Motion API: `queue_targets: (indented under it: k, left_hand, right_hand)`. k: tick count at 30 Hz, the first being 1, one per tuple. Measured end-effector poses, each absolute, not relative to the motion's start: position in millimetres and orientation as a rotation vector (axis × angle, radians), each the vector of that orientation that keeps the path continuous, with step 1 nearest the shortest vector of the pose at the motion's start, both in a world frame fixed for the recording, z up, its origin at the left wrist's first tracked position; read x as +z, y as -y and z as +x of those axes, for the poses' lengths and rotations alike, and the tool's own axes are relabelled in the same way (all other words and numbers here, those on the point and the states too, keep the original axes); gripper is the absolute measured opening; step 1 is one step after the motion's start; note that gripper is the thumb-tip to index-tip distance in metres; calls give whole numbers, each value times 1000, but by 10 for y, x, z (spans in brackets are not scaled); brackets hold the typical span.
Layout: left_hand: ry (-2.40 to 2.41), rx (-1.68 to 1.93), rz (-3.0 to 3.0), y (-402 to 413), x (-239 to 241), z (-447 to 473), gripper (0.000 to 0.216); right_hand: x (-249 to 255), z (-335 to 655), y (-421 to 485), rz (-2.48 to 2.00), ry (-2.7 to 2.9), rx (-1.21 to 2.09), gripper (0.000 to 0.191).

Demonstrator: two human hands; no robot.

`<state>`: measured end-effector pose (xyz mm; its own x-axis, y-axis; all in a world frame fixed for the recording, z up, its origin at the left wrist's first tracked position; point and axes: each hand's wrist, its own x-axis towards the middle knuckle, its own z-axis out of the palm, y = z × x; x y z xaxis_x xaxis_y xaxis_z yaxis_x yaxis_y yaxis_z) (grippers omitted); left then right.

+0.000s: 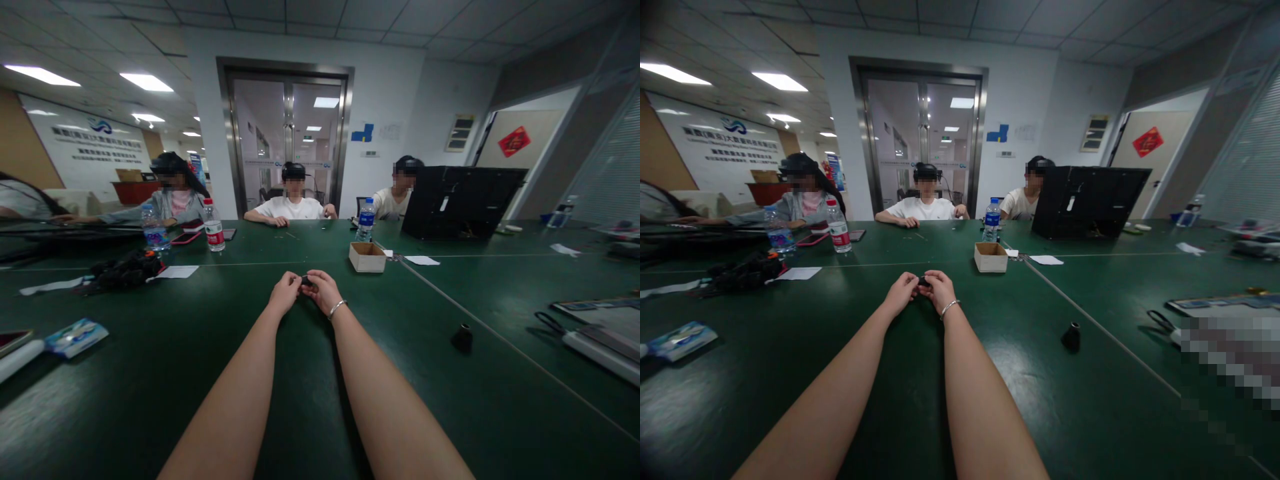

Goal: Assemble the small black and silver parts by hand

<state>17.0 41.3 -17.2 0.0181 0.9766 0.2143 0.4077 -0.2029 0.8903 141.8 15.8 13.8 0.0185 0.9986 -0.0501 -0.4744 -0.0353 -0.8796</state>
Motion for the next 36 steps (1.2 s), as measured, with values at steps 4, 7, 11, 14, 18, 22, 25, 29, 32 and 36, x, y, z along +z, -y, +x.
queue_targets:
  k: [4,7,11,14,18,22,25,29,32,36]
  left_hand:
    - [-1482,1134,1698,-396,-149,159,49]
    - [-1512,1129,1677,-346,-93,171,55]
    - [-1453,1219,1538,-313,-59,204,40]
    - [-1442,1226,1563,-340,-92,208,29]
    - [-1491,1172,1658,-371,-126,184,38]
    - [-1517,1131,1636,-356,-97,179,54]
    - [-1506,1154,1587,-360,-95,187,46]
    - [-1489,1139,1631,-388,-138,181,30]
    - [-1500,1123,1675,-383,-135,173,38]
    - [-1551,1100,1701,-326,-60,177,52]
  right_hand:
    - [135,1415,-155,-874,820,1414,11]
    - [137,1414,-154,-865,815,1412,11]
    - [139,1417,-156,-862,789,1415,11]
    - [138,1418,-159,-875,790,1414,12]
    - [136,1415,-160,-880,808,1413,12]
    - [141,1412,-153,-879,809,1416,12]
    - [144,1413,-151,-885,791,1421,12]
    - [143,1416,-152,-879,789,1427,13]
    - [140,1415,-152,-880,801,1426,12]
    - [142,1414,-148,-876,812,1430,12]
